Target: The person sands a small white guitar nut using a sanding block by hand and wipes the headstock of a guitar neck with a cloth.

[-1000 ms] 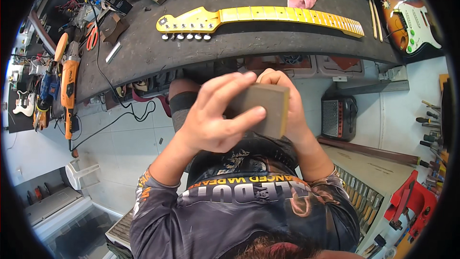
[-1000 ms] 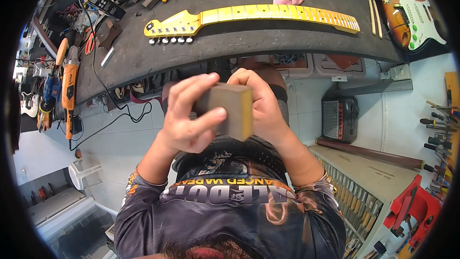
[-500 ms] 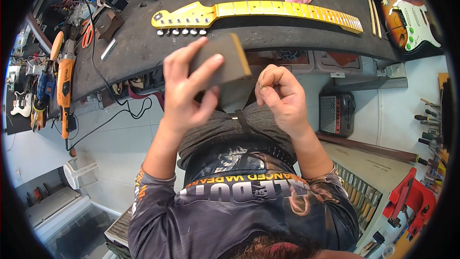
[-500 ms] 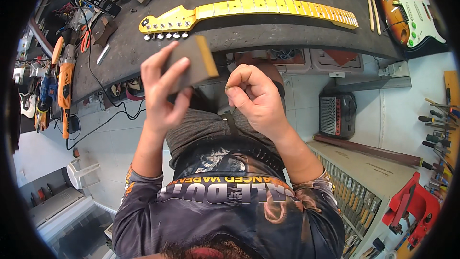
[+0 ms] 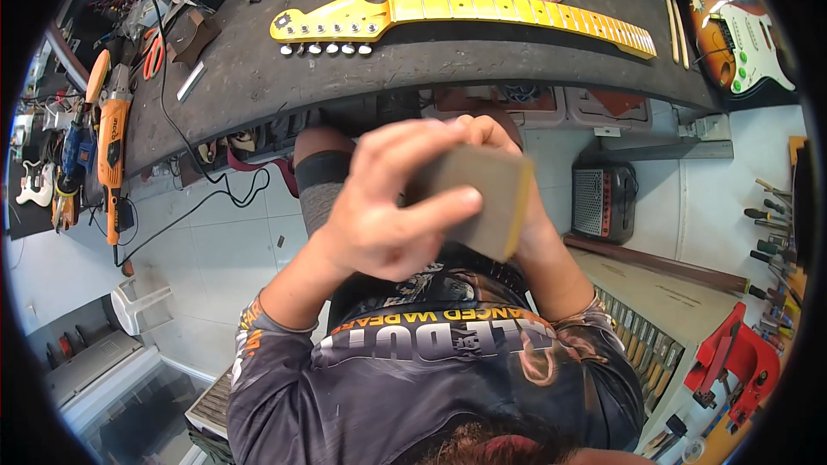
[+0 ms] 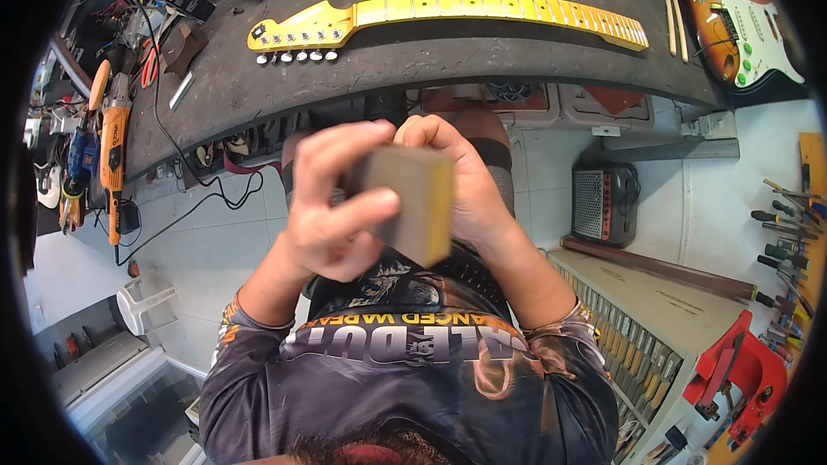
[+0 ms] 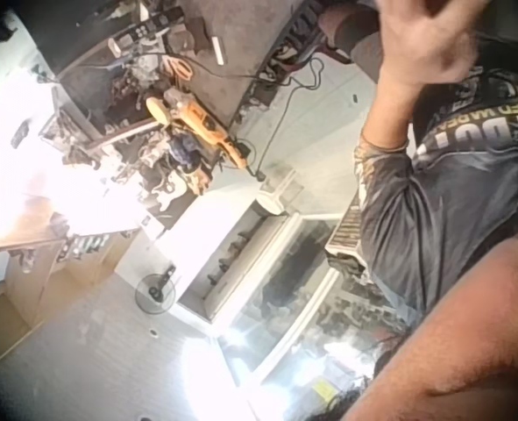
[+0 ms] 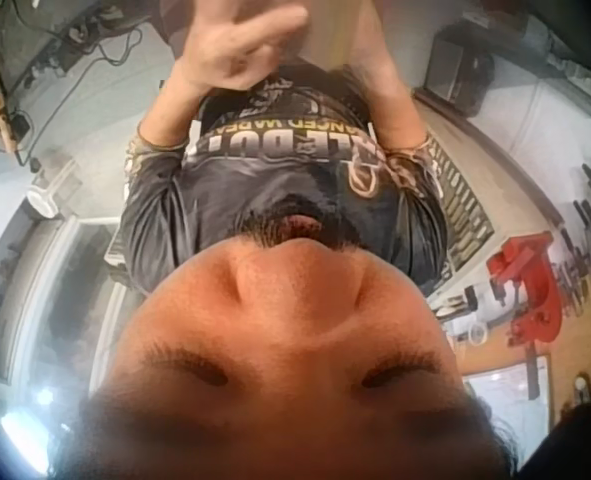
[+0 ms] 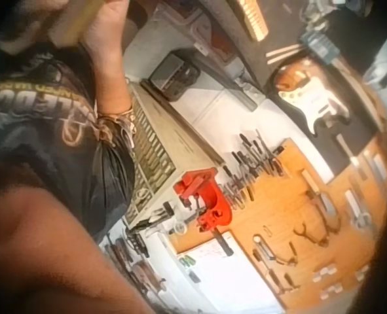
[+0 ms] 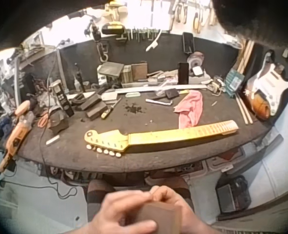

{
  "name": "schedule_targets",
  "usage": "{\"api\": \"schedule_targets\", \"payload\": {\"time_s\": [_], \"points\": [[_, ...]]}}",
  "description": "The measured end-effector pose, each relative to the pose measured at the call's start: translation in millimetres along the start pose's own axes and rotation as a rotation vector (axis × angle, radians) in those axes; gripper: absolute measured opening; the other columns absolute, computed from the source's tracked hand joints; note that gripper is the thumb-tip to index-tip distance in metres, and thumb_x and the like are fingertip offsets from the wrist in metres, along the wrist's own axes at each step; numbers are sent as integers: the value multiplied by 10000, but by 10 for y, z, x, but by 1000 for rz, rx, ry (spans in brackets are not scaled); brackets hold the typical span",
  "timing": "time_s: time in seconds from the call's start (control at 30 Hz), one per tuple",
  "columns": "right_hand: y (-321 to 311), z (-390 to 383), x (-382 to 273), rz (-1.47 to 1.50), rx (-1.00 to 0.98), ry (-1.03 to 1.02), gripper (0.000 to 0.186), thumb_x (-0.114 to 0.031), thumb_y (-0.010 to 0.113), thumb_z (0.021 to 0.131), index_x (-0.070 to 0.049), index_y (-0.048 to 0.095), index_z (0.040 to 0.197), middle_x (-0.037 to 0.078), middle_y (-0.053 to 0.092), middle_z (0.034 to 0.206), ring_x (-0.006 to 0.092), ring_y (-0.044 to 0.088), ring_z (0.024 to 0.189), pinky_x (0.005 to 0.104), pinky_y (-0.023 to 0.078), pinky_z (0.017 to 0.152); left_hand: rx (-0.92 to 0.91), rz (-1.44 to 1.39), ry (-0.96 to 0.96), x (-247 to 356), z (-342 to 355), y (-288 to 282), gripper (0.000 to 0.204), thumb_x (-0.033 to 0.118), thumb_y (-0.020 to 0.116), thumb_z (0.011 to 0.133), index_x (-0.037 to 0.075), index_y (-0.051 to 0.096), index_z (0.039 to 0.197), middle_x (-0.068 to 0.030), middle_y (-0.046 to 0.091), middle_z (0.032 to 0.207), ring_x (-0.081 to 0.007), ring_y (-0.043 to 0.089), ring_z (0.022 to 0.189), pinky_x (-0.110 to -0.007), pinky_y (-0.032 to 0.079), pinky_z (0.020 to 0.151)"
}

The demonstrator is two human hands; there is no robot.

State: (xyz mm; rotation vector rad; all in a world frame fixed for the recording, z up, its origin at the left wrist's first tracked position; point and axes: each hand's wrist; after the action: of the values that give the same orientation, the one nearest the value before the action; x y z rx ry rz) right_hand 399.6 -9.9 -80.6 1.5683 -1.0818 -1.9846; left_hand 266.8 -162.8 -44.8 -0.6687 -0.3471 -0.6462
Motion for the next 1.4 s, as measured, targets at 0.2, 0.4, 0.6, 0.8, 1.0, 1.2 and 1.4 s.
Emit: {"api": "schedule_targets", "payload": {"time_s": [0.2,0.4,0.6,0.8,1.0,1.2,1.4], "points": [[-194,-11,83,-11,-53,-7,156,-200,731,1082,-64,656,1100,16,602,1076,117,603,990,290,517,877,68,161,-193,-393,-148,-162,613,80,692,743,111,706,1355,-286,579,1525,-462,569,1341,-564,458,1139],[-113,22,95,-144,-79,-82,136,-165,695,1103,-35,656,1100,29,608,1083,114,590,1001,281,493,910,30,-68,71,-110,-107,78,526,72,667,761,142,689,1282,-300,575,1512,-495,583,1341,-608,501,1118],[-102,-11,65,-329,-58,-185,89,-111,672,1107,-26,649,1095,28,573,1043,112,589,935,262,493,835,142,41,-3,-451,-249,-12,487,-2,661,754,111,626,1227,-294,582,1482,-515,584,1343,-625,504,1110],[-114,-6,56,-675,-94,-340,95,-114,647,1119,-25,642,1088,21,565,1031,92,557,896,246,465,807,32,42,68,-264,-220,86,444,-10,700,734,129,610,1145,-272,611,1443,-534,591,1343,-606,537,1081],[-18,-35,53,-549,20,-242,124,-124,665,1087,-26,622,1025,34,561,983,134,522,864,287,436,784,123,44,196,-218,-212,146,289,8,740,706,106,620,950,-265,625,1405,-516,617,1328,-572,566,1057],[-21,-46,66,-750,-16,-337,151,-129,650,1087,-19,606,993,45,546,918,150,499,817,299,420,754,119,117,6,-524,-381,116,292,-48,736,710,59,548,906,-245,576,1400,-514,590,1360,-531,582,1049],[-70,-24,88,-736,11,-338,163,-136,648,1089,-23,602,981,40,538,905,149,489,812,300,416,744,302,-231,95,-342,-327,362,675,125,970,780,125,455,1217,-250,502,1442,-490,590,1355,-574,568,1086]]}}
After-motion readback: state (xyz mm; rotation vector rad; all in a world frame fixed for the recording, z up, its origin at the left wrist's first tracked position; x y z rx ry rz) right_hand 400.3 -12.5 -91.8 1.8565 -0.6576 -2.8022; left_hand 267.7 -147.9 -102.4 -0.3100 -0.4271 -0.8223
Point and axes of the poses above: each hand's wrist, its own z-axis towards the middle knuckle, its own y-axis out of the palm, x = y × z
